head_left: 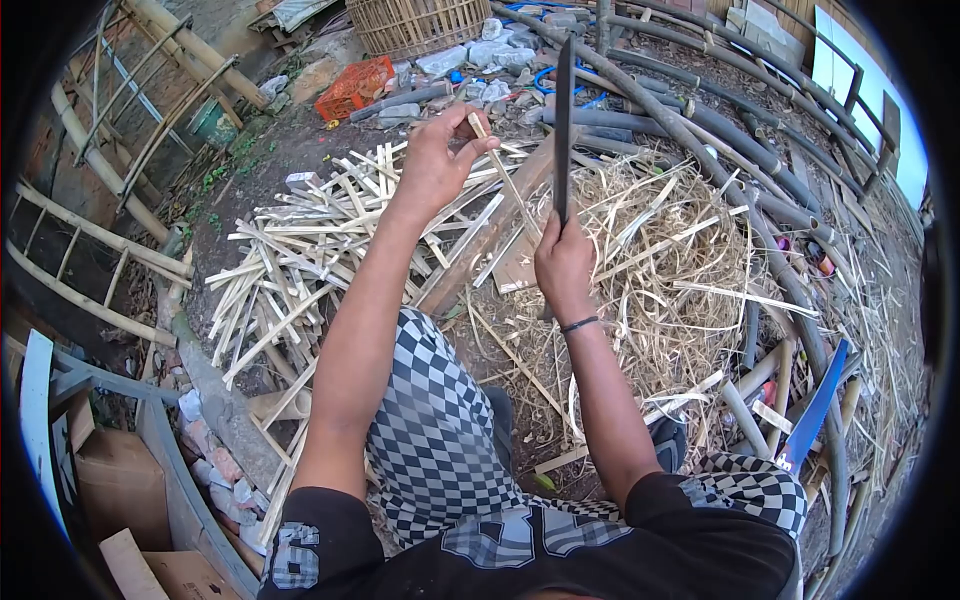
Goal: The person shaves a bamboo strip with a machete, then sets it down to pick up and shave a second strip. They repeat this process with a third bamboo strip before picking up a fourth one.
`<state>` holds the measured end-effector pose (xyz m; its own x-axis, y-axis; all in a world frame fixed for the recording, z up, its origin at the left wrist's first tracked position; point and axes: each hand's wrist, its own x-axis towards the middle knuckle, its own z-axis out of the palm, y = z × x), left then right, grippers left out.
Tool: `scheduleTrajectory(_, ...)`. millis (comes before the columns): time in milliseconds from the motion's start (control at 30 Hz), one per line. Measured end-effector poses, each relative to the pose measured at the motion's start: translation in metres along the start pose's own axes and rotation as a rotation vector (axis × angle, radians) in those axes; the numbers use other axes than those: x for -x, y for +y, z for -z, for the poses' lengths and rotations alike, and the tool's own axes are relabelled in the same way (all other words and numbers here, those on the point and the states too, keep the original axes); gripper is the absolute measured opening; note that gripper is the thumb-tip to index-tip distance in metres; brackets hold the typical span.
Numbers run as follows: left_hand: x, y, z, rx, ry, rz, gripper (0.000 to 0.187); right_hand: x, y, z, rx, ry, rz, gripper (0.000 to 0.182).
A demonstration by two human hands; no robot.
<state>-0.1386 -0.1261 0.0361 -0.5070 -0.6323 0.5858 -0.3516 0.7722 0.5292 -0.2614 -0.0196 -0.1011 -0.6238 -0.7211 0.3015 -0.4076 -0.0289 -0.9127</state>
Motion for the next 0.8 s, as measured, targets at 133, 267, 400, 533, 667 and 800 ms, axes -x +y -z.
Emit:
scheduleTrajectory(133, 0.000, 0.000, 0.002, -0.076, 0.032, 0.048, 0.024, 0.015, 0.067, -0.041, 0.238, -0.259, -0.115, 0.027)
scheduleTrajectory(267, 0.004, 0.000, 0.002, -0.085, -0.004, 0.094, 0.023, 0.014, 0.077, -0.042, 0.260, -0.357, -0.097, 0.029)
scheduleTrajectory(400, 0.001, -0.004, -0.003, -0.042, 0.056, 0.039, 0.022, 0.011, 0.063, -0.034, 0.213, -0.418, -0.160, 0.033)
scheduleTrajectory(533, -0.002, -0.001, -0.005, -0.020, 0.056, 0.041, 0.024, 0.020, 0.071, -0.051, 0.169, -0.441, -0.042, 0.033)
scheduleTrajectory(667, -0.007, 0.001, 0.000, 0.048, 0.057, 0.140, 0.025, 0.030, 0.057, -0.051, 0.072, -0.363, -0.062, 0.032)
scheduleTrajectory(800, -0.005, -0.002, 0.003, 0.030, 0.058, 0.068, 0.022, 0.022, 0.027, -0.026, 0.122, -0.426, -0.051, 0.030)
